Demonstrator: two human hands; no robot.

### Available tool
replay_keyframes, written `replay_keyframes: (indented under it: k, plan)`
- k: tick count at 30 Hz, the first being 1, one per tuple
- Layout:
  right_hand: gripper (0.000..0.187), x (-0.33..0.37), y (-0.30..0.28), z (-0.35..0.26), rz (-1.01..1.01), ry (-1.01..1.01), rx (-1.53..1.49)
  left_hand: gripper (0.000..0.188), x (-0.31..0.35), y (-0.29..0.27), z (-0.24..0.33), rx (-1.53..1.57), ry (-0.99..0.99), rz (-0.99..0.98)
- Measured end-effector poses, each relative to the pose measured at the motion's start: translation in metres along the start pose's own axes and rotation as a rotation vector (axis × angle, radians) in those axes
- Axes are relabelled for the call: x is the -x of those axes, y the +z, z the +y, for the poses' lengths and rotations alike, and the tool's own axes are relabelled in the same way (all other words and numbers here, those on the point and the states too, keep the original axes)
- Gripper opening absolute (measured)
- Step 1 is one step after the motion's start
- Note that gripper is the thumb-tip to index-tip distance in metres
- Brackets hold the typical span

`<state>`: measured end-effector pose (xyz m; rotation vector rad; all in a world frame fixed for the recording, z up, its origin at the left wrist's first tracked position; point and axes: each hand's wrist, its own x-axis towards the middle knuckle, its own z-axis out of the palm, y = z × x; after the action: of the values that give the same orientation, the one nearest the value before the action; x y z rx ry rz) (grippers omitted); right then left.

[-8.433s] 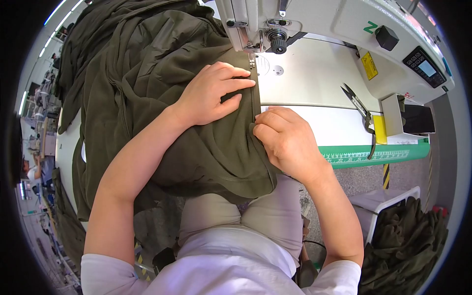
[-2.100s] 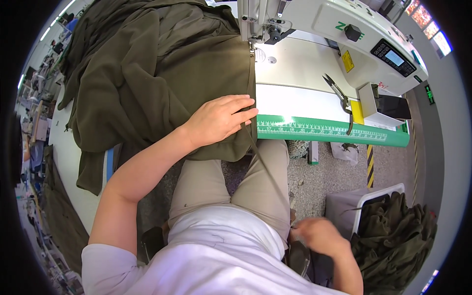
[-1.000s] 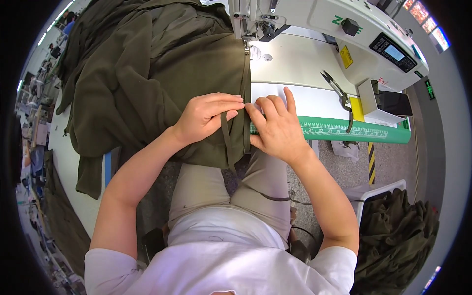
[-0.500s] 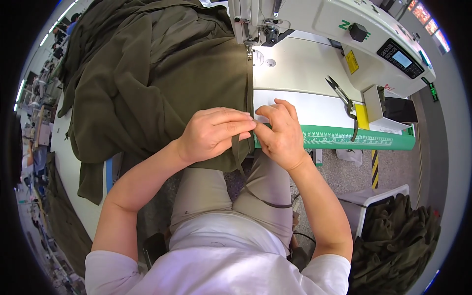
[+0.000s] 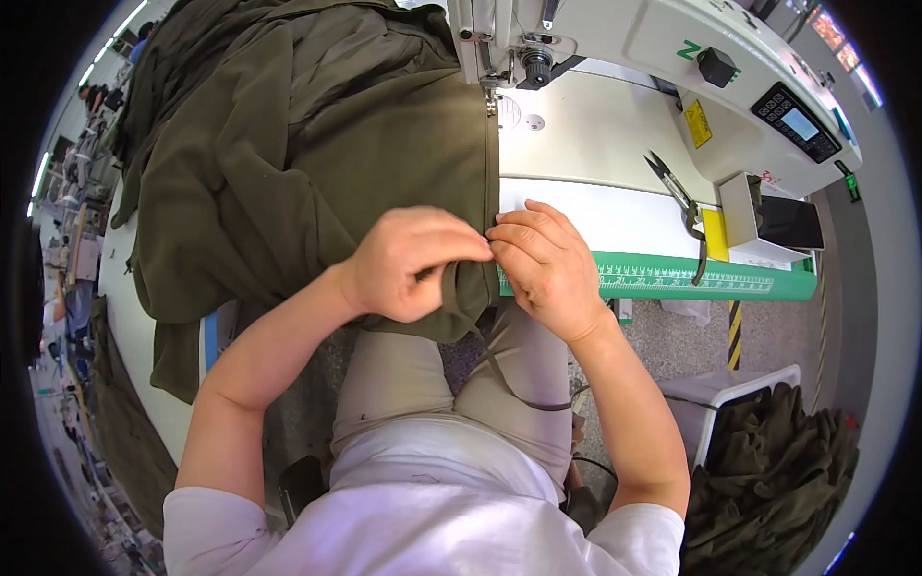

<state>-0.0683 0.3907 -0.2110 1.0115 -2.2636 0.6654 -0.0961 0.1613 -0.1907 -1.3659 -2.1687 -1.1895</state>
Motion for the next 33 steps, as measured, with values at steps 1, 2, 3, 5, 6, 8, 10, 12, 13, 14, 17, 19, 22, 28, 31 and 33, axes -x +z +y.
replay_keyframes:
  k: [1,2,3,5,6,8,10,12,13,14,17,19,22,28,31,33]
  plan:
    - [0.017,-0.001,0.000,0.001,-0.011,-0.001,-0.020,0.027,-0.004,-0.010,-0.011,-0.020,0.020,-0.059]
    - [0.017,-0.001,0.000,0.001,-0.023,0.000,-0.042,0.028,-0.007,-0.016,-0.020,-0.019,0.045,-0.071]
    - [0.017,-0.002,0.000,0.001,-0.035,0.001,-0.061,0.028,-0.009,-0.018,-0.029,-0.039,0.037,-0.123]
    - [0.017,-0.003,0.000,0.001,-0.033,0.004,-0.067,0.032,-0.015,-0.017,-0.047,-0.177,-0.054,-0.070]
    - [0.017,-0.003,0.000,0.001,-0.035,0.012,-0.074,0.035,-0.016,-0.014,-0.053,-0.252,-0.102,-0.058]
    - [0.017,-0.004,-0.001,0.001,-0.032,0.023,-0.080,0.036,-0.018,-0.010,-0.061,-0.289,-0.084,-0.086]
    - [0.016,-0.006,-0.002,0.002,-0.061,0.026,-0.094,0.038,-0.020,-0.008,-0.065,-0.374,-0.059,-0.150]
    - [0.016,-0.008,-0.005,0.003,-0.076,0.030,-0.101,0.038,-0.021,-0.009,-0.067,-0.361,-0.069,-0.174]
    - [0.016,-0.009,-0.006,0.004,-0.091,0.030,-0.105,0.038,-0.022,-0.010,-0.067,-0.348,-0.079,-0.184]
    - [0.016,-0.009,-0.007,0.005,-0.106,0.030,-0.109,0.038,-0.022,-0.011,-0.068,-0.335,-0.090,-0.196]
    - [0.017,-0.012,-0.009,0.007,-0.120,0.041,-0.124,0.038,-0.024,-0.012,-0.071,-0.341,-0.084,-0.204]
    - [0.017,-0.015,-0.008,0.010,-0.117,0.061,-0.144,0.038,-0.026,-0.011,-0.074,-0.346,-0.080,-0.208]
    - [0.017,-0.019,-0.008,0.014,-0.122,0.075,-0.135,0.037,-0.030,-0.010,-0.079,-0.354,-0.057,-0.154]
    - [0.018,-0.024,-0.005,0.021,-0.133,0.110,-0.101,0.040,-0.035,-0.012,-0.090,-0.366,-0.063,-0.161]
    - [0.018,-0.028,-0.002,0.022,-0.125,0.133,-0.073,0.041,-0.037,-0.014,-0.094,-0.367,-0.072,-0.183]
    - [0.019,-0.031,-0.001,0.022,-0.132,0.126,-0.042,0.042,-0.039,-0.015,-0.094,-0.379,-0.051,-0.171]
